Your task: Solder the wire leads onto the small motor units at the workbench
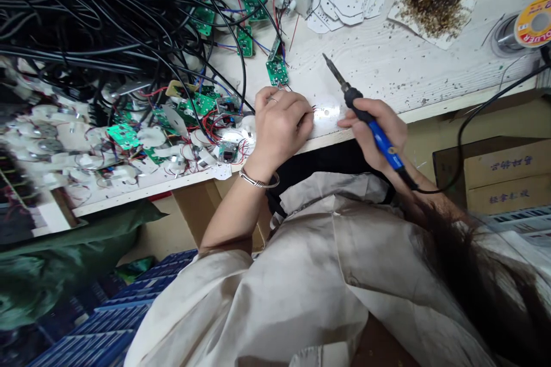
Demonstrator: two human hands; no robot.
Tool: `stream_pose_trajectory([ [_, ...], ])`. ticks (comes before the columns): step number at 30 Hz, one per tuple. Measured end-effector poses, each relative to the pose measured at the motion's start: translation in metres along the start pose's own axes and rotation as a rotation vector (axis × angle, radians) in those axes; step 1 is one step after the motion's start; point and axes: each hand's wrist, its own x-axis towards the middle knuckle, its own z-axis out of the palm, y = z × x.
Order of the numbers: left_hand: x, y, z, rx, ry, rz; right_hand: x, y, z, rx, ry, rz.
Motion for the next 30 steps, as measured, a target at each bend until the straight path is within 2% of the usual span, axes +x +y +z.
stream_pose_trajectory([
  [3,-0.006,-0.001,-0.024,-0.054,0.034,0.046,0.005,0.005,0.004,-0.17,-0.126,-0.174],
  [6,-0.017,-0.003,-0.052,0.037,0.09,0.109,0.006,0.009,0.004,-0.244,-0.161,-0.213],
  [9,-0.024,-0.003,-0.061,0.139,-0.023,0.13,0.005,0.01,0.002,-0.294,-0.174,-0.233],
  [13,-0.019,-0.002,-0.047,0.066,-0.27,0.112,0.004,0.011,0.002,-0.376,-0.169,-0.277],
  [16,-0.01,-0.005,-0.039,0.043,-0.317,0.151,0.004,0.012,0.004,-0.433,-0.139,-0.324],
  [21,-0.007,-0.013,-0.034,0.173,-0.263,0.26,0.003,0.014,0.005,-0.459,-0.135,-0.33],
  [24,-0.01,-0.013,-0.03,0.212,-0.126,0.32,0.001,0.015,0.004,-0.451,-0.163,-0.31],
  [27,-0.012,-0.006,-0.02,0.14,0.024,0.182,0.0,0.016,0.004,-0.47,-0.199,-0.28],
  [30,-0.011,0.005,-0.004,0.09,0.093,-0.012,0.0,0.015,0.003,-0.466,-0.206,-0.278],
])
